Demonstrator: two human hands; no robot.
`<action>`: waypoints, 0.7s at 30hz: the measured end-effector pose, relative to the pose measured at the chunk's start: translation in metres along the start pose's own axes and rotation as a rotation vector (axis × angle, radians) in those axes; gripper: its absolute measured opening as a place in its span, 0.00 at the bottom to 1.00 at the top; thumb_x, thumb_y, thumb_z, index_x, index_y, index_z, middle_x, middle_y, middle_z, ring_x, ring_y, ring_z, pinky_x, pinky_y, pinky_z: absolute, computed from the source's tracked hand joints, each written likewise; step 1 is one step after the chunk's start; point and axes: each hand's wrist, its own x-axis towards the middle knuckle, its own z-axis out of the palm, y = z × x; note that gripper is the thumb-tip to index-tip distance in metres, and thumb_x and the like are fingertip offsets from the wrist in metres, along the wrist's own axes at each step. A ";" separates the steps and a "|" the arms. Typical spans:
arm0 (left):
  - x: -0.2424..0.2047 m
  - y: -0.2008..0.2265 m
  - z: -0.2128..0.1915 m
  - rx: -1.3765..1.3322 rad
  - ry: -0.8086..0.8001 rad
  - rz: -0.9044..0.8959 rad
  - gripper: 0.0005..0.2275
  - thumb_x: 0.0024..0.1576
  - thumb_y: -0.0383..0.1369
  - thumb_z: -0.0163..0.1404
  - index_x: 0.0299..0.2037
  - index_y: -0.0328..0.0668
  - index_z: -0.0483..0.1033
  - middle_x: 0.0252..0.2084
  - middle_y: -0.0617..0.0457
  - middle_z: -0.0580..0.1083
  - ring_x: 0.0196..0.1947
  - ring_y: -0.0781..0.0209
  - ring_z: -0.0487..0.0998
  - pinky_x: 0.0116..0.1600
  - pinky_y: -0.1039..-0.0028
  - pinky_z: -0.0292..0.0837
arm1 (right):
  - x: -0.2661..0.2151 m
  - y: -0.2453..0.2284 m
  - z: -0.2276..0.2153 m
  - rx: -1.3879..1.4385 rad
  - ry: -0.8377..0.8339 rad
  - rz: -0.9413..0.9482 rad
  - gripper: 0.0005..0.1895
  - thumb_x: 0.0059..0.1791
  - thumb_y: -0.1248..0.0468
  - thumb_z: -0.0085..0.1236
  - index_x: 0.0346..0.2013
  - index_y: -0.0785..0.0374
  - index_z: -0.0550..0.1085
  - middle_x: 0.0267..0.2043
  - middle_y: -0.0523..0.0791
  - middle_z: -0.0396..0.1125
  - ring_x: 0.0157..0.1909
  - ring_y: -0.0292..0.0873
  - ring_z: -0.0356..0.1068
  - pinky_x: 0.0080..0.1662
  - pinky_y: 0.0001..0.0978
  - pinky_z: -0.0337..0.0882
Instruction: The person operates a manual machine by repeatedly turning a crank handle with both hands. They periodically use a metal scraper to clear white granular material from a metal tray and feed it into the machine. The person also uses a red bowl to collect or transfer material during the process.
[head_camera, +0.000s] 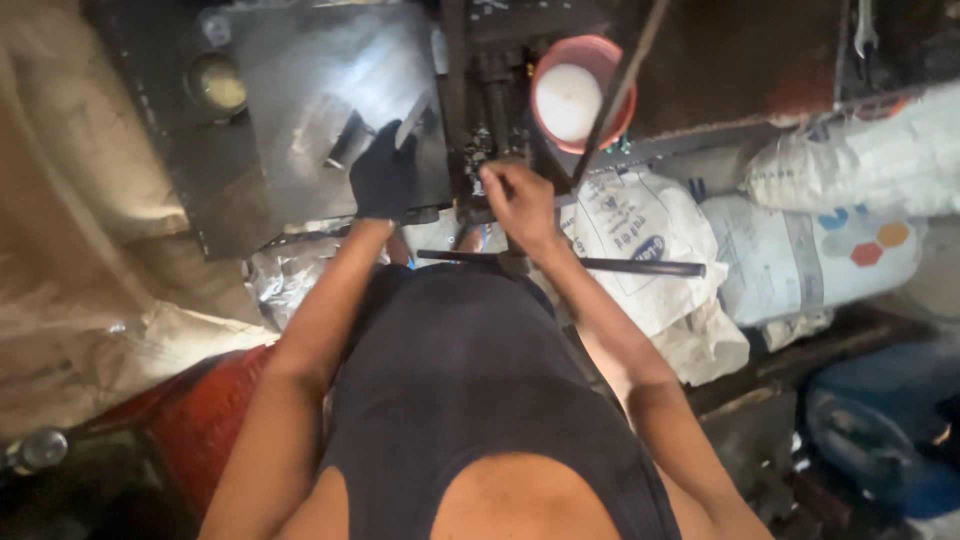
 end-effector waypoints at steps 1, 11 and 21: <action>-0.009 -0.002 -0.010 -0.023 -0.008 -0.076 0.16 0.65 0.41 0.52 0.59 0.47 0.75 0.44 0.41 0.80 0.41 0.42 0.82 0.47 0.57 0.76 | -0.005 -0.008 0.006 0.043 -0.035 -0.007 0.09 0.53 0.62 0.61 0.43 0.64 0.80 0.37 0.49 0.77 0.35 0.41 0.78 0.37 0.31 0.75; -0.066 -0.076 -0.082 -0.328 0.110 -0.163 0.16 0.68 0.38 0.50 0.60 0.36 0.73 0.55 0.40 0.77 0.55 0.47 0.79 0.60 0.63 0.72 | 0.026 0.000 0.140 0.197 -0.380 0.282 0.49 0.55 0.57 0.64 0.75 0.58 0.36 0.68 0.64 0.55 0.56 0.53 0.75 0.54 0.40 0.74; 0.027 -0.101 -0.118 -0.284 -0.280 -0.154 0.25 0.63 0.49 0.55 0.64 0.41 0.70 0.59 0.40 0.75 0.56 0.41 0.77 0.58 0.59 0.71 | 0.051 0.018 0.210 0.781 -0.439 0.677 0.47 0.51 0.56 0.59 0.75 0.51 0.40 0.57 0.54 0.67 0.44 0.49 0.76 0.46 0.42 0.82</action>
